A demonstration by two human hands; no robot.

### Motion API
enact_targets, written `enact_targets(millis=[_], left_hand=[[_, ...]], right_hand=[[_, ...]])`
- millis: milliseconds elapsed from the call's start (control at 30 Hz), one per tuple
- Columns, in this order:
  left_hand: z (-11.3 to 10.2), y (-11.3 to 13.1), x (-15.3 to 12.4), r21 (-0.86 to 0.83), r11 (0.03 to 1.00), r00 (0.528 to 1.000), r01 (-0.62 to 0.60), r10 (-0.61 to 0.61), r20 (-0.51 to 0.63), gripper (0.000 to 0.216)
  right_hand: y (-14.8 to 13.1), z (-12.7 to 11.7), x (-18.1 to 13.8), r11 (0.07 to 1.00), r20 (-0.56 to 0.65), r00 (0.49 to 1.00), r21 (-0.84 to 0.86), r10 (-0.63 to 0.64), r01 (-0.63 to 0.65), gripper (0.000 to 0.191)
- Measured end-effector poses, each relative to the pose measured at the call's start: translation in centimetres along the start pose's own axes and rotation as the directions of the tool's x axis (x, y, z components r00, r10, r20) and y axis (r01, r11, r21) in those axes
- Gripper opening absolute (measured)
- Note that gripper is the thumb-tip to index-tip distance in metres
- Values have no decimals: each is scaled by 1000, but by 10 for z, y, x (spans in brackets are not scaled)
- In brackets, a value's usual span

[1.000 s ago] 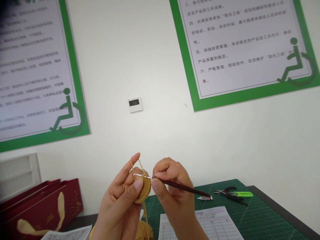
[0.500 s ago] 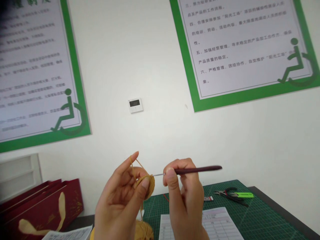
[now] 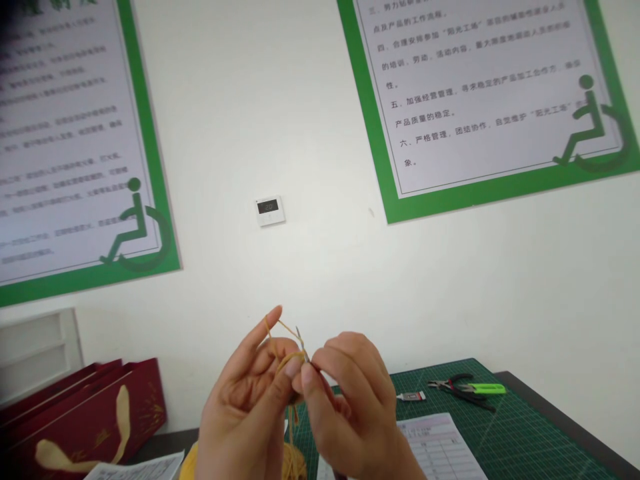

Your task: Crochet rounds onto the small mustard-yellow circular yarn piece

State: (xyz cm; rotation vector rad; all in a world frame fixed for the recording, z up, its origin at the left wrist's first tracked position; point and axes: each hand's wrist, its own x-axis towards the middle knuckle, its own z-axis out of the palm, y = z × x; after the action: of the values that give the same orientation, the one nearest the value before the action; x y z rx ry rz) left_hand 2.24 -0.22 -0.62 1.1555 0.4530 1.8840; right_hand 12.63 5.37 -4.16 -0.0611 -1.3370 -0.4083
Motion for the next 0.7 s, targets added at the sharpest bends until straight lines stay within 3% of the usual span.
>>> enact_targets(millis=[33,100,167,233,300,400,500,600,633,700], left_hand=[[0,2,0,-57,993,994,105,-103,28,52],[-1,5,2,-159,940,952,300,-284,116,54],[-4,8,5,-218,895,918,389,-354,180,54],[-7,10,8,-228,892,914,390,-344,217,54],[-9,12,9,-219,895,910,389,-337,239,53],[-11,12,8,-196,896,906,397,-349,240,48],[-10,7,5,-57,975,960,216,-201,194,40],[-4,-2,2,153,986,996,-67,57,71,37],[-1,-4,1,203,973,994,-112,107,36,38],[3,-7,-1,271,951,988,-146,154,-7,40]], right_hand=[[0,0,-1,999,-14,1000,41,10,-9,47],[-4,5,-1,954,-70,981,254,181,-157,34],[-10,11,2,793,-83,883,486,462,-369,13],[-15,16,7,584,-32,765,667,643,-462,4],[-18,16,12,362,77,656,782,751,-507,12],[-17,11,19,35,304,496,826,813,-562,26],[-14,8,23,-174,463,363,778,809,-604,32],[-12,11,21,-230,513,289,726,808,-648,31],[-11,13,19,-193,496,290,713,819,-674,30],[-9,15,16,-33,410,333,671,849,-741,30]])
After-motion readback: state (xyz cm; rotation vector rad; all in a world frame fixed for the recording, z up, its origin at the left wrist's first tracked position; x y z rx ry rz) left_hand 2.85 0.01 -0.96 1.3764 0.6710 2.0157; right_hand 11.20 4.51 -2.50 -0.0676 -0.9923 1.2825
